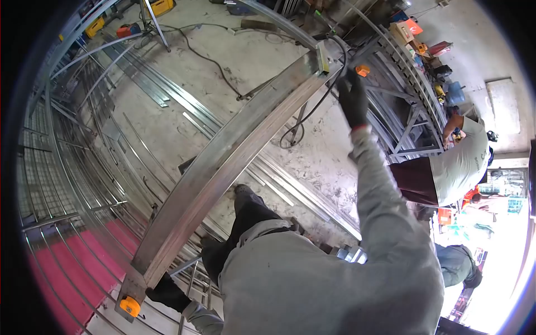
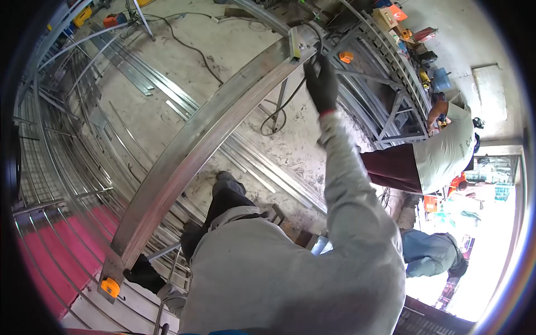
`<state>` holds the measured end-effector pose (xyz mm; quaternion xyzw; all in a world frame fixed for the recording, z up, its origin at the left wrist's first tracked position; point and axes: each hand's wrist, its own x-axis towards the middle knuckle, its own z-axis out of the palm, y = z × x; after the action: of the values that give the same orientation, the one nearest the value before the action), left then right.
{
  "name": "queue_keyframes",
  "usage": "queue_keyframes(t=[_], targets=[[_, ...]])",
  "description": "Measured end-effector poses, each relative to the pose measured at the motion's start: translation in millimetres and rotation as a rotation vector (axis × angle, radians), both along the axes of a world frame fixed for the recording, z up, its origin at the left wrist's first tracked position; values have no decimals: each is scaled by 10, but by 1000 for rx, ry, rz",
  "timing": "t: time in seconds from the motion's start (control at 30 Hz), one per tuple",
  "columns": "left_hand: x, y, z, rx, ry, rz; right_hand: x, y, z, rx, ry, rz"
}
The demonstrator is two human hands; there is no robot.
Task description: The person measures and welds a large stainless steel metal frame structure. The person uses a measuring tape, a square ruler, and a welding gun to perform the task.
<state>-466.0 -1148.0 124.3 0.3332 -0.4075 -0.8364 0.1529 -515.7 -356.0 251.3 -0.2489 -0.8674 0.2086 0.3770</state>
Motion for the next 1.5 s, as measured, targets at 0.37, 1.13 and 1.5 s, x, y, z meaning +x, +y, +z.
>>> queue_keyframes(t=[0.37,1.13,1.5], targets=[[178,-241,109,28,25,-64,-2446,3757,-807,1003,-967,364],[165,-268,39,7,-26,-87,929,4062,683,-101,-289,-112],[41,-328,-157,130,150,-102,3288,1793,3109,-190,-10,-219]])
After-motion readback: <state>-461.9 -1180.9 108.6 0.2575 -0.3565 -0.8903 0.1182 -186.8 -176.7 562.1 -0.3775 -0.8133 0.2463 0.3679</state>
